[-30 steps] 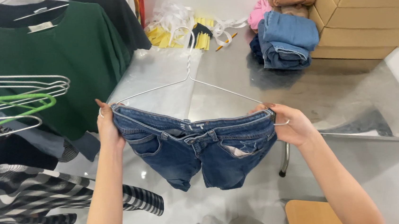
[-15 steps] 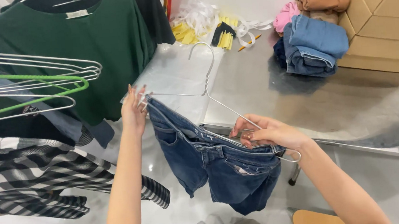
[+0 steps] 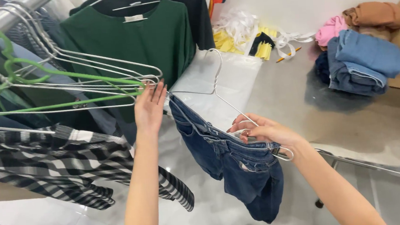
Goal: Hanging various pairs of pants on a garment rack using wire hangers
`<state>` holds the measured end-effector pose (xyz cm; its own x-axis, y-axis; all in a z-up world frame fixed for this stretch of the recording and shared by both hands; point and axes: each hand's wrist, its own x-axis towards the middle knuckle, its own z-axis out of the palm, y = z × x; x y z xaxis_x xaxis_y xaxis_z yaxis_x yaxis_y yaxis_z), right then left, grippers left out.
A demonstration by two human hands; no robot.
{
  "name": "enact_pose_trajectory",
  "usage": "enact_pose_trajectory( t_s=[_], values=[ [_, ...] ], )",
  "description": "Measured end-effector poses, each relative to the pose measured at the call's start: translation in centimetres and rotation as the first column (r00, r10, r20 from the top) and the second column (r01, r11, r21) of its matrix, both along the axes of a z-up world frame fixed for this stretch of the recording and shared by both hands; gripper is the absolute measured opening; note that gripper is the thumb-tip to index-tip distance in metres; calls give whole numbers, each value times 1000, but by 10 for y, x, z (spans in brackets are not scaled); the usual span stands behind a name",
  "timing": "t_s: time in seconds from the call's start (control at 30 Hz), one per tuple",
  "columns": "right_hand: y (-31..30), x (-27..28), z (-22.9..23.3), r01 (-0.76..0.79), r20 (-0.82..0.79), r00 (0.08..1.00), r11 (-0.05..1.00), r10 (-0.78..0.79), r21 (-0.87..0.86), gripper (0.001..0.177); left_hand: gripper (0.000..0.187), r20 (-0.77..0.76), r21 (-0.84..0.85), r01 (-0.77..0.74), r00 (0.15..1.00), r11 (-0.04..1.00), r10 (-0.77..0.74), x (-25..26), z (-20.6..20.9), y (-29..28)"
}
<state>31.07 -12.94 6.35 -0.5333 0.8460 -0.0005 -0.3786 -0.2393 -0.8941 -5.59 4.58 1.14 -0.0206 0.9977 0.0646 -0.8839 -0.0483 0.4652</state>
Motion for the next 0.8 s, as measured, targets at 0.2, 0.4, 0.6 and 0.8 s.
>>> enact_pose_trajectory(
  t_s=[0.2,0.4,0.6,0.8],
  values=[
    [46,-44,7,-4,26,1000,1000,4,-4,48,51,-115,88,35,993,995,-25,-8,16,-35],
    [113,-90,40,-87,-3,996,991,88,97,51,32,-102,67,-16,995,998,23,-10,3,-43],
    [209,-142,53,-154,-48,984,959,170,238,48,37,-106,64,-52,993,997,58,-14,-31,-16],
    [263,-190,88,-207,-87,966,931,242,299,49,45,-158,63,-118,979,991,127,-5,-24,-9]
  ],
)
